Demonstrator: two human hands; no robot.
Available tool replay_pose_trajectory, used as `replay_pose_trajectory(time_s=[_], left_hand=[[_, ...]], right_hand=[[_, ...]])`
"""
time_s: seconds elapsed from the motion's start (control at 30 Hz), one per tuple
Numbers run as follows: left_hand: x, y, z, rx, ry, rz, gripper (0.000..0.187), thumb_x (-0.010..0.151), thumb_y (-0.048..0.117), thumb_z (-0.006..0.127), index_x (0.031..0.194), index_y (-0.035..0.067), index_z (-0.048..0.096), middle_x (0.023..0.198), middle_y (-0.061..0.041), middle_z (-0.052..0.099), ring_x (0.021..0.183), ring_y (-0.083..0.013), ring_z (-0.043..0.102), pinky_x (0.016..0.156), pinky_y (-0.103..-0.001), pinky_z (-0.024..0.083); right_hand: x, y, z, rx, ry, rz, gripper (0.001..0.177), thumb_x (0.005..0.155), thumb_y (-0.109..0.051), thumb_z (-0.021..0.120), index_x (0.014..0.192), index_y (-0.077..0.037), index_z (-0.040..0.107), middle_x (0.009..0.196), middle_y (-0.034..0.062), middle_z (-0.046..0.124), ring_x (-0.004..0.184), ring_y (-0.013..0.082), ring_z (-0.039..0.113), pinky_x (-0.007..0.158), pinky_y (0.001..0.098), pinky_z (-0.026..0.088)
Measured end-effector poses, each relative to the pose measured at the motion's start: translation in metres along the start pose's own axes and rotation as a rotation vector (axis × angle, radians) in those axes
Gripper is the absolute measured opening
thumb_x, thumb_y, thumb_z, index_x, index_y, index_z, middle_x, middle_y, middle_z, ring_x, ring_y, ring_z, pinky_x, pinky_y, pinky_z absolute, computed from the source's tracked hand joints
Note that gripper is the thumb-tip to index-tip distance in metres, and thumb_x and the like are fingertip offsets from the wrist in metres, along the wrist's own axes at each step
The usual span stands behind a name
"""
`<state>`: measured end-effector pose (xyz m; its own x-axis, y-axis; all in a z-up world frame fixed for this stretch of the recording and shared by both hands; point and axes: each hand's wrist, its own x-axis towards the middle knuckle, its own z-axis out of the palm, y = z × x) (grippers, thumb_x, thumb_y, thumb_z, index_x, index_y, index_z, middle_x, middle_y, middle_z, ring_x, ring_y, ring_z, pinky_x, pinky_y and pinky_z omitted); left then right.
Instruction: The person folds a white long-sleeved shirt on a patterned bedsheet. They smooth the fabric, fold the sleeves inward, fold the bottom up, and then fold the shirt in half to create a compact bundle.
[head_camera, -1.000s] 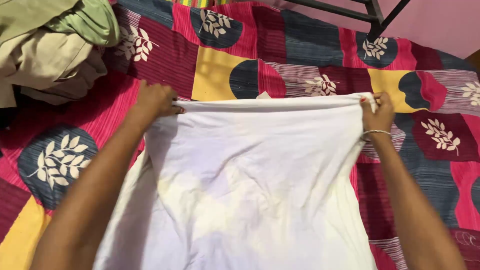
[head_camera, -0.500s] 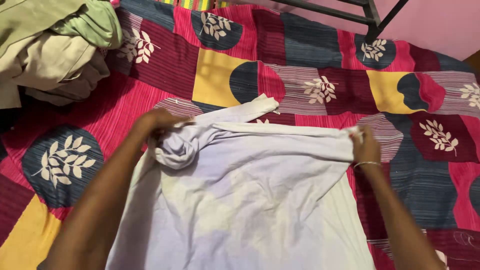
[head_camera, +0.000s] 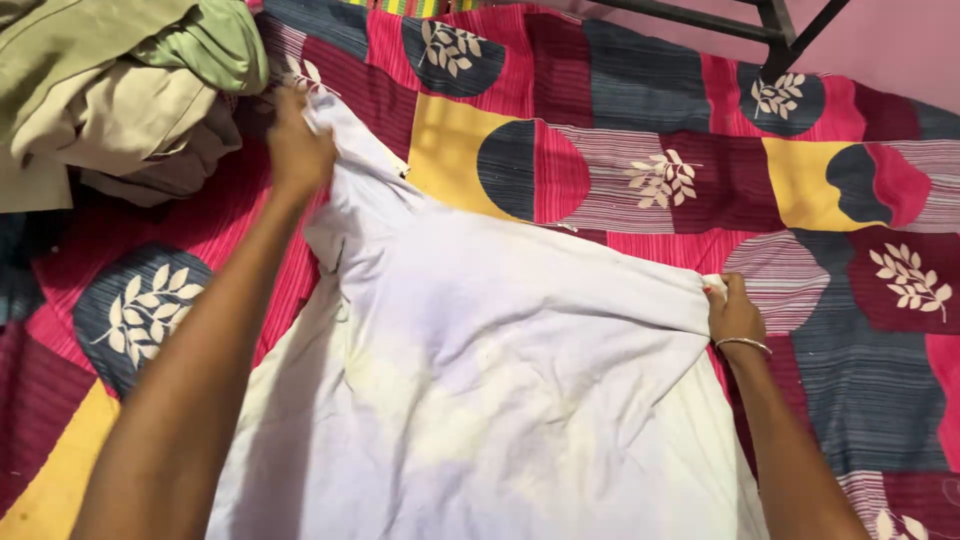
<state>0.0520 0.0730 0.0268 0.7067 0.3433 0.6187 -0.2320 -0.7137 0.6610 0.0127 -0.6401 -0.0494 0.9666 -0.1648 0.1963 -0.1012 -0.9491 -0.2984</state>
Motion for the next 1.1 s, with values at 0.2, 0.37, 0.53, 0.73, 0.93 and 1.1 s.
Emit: replay_pose_trajectory(time_s=[0.2,0.37,0.53,0.73,0.93,1.1], left_hand=[[-0.066,0.026,0.030,0.145,-0.502,0.197,0.052,0.090,0.004,0.061,0.141,0.011,0.054,0.132,-0.024,0.062,0.110,-0.0443,0.063,0.086,-0.053,0.051],[-0.078,0.053,0.043,0.419,-0.634,0.058,0.030,0.093,0.014,0.065,0.122,0.007,0.062,0.123,-0.021,0.058,0.105,-0.0424,0.066,0.084,-0.056,0.053],[-0.068,0.077,0.042,0.421,-0.232,-0.051,0.021,0.086,0.014,0.068,0.103,0.003,0.065,0.116,-0.029,0.053,0.095,-0.0480,0.064,0.075,-0.056,0.053],[-0.054,0.086,0.063,0.432,-0.080,-0.336,0.025,0.090,0.010,0.062,0.114,0.003,0.057,0.100,-0.030,0.066,0.087,-0.0476,0.069,0.077,-0.059,0.052],[-0.059,0.071,0.073,0.444,-0.007,-0.494,0.033,0.092,0.013,0.061,0.117,-0.002,0.045,0.090,-0.029,0.070,0.082,-0.0465,0.071,0.071,-0.055,0.055],[-0.063,0.064,0.080,0.388,0.055,-0.443,0.032,0.093,0.010,0.059,0.118,-0.002,0.043,0.096,-0.028,0.068,0.084,-0.0468,0.070,0.072,-0.056,0.055]], right_hand=[[0.002,0.005,0.000,0.014,0.017,0.001,0.040,0.105,-0.044,0.056,0.133,-0.015,0.055,0.099,0.0287,0.072,0.094,0.0520,0.068,0.080,0.0587,0.050],[0.003,0.009,-0.010,0.169,0.059,-0.158,0.037,0.100,-0.039,0.063,0.124,-0.011,0.060,0.107,0.0246,0.072,0.097,0.0456,0.069,0.080,0.0524,0.052],[0.034,-0.006,-0.049,0.360,0.177,-0.155,0.027,0.106,-0.026,0.066,0.117,-0.003,0.058,0.101,0.0181,0.070,0.089,0.0300,0.068,0.081,0.0416,0.052],[0.073,-0.076,-0.068,0.343,0.319,-0.361,0.024,0.104,-0.022,0.072,0.114,-0.002,0.064,0.101,0.0201,0.071,0.092,0.0325,0.070,0.083,0.0420,0.053],[0.072,-0.105,-0.060,-0.025,0.357,-0.171,0.028,0.097,-0.033,0.075,0.112,-0.010,0.072,0.094,0.0221,0.073,0.088,0.0452,0.069,0.075,0.0539,0.051],[0.073,-0.102,-0.044,-0.068,0.408,-0.129,0.029,0.099,-0.037,0.074,0.110,-0.011,0.073,0.093,0.0208,0.074,0.086,0.0448,0.069,0.073,0.0552,0.050]])
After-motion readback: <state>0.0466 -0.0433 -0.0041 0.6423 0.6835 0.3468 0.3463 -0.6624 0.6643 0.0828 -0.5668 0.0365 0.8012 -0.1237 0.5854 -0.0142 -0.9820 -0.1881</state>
